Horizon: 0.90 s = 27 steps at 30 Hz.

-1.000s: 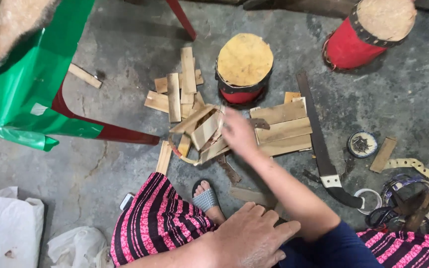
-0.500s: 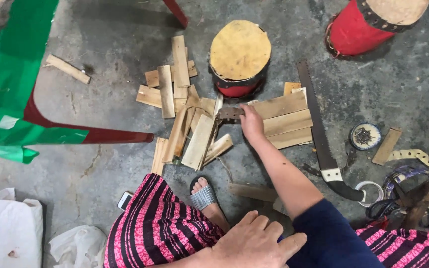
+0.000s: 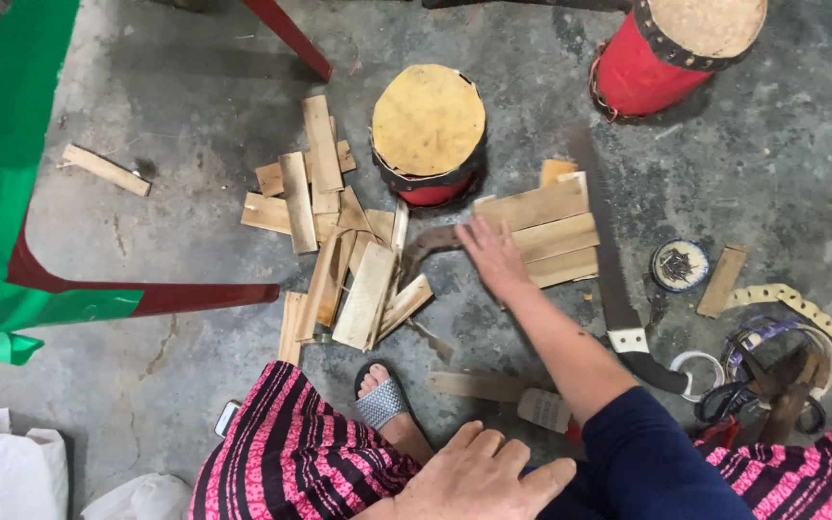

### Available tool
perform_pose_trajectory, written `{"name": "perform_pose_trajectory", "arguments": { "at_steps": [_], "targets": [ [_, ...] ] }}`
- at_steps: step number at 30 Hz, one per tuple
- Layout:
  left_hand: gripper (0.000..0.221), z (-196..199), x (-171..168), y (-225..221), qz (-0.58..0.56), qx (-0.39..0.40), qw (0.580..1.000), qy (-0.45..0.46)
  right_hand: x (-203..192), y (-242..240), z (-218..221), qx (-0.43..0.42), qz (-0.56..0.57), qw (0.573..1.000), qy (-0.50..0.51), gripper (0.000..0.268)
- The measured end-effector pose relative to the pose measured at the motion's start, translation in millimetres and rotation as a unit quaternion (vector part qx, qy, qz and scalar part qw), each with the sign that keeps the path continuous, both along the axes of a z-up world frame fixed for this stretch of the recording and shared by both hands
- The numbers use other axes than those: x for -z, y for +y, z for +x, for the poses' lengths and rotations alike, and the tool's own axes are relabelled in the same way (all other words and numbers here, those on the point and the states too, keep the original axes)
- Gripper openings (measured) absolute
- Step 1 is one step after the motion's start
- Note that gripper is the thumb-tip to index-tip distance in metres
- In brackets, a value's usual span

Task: The person is finishing wooden components by sanding them and then assembling a small traditional drum using a hammer and nails.

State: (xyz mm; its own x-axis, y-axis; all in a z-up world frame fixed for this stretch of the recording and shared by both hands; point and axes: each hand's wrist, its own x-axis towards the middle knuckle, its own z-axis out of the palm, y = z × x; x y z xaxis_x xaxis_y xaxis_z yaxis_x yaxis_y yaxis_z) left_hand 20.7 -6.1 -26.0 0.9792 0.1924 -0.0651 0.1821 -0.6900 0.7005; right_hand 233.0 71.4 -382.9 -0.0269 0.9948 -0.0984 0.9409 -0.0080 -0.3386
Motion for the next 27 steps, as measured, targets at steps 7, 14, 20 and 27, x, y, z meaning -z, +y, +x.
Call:
{"name": "perform_pose_trajectory", "arguments": {
  "at_steps": [7,14,20,27],
  "targets": [
    [0.037,5,10,2,-0.059,0.061,0.993,0.082,-30,45,42,0.173,0.103,0.975,0.088,0.046],
    [0.033,14,2,14,-0.082,0.085,0.986,0.117,-124,120,60,0.437,0.051,0.674,0.593,0.063],
    [0.032,13,2,18,-0.087,0.075,0.989,0.096,-106,141,56,0.475,-0.007,0.649,0.594,0.077],
    [0.042,15,-8,26,-0.132,0.101,0.979,0.120,-98,130,54,0.478,0.026,0.633,0.608,0.054]
  ]
}}
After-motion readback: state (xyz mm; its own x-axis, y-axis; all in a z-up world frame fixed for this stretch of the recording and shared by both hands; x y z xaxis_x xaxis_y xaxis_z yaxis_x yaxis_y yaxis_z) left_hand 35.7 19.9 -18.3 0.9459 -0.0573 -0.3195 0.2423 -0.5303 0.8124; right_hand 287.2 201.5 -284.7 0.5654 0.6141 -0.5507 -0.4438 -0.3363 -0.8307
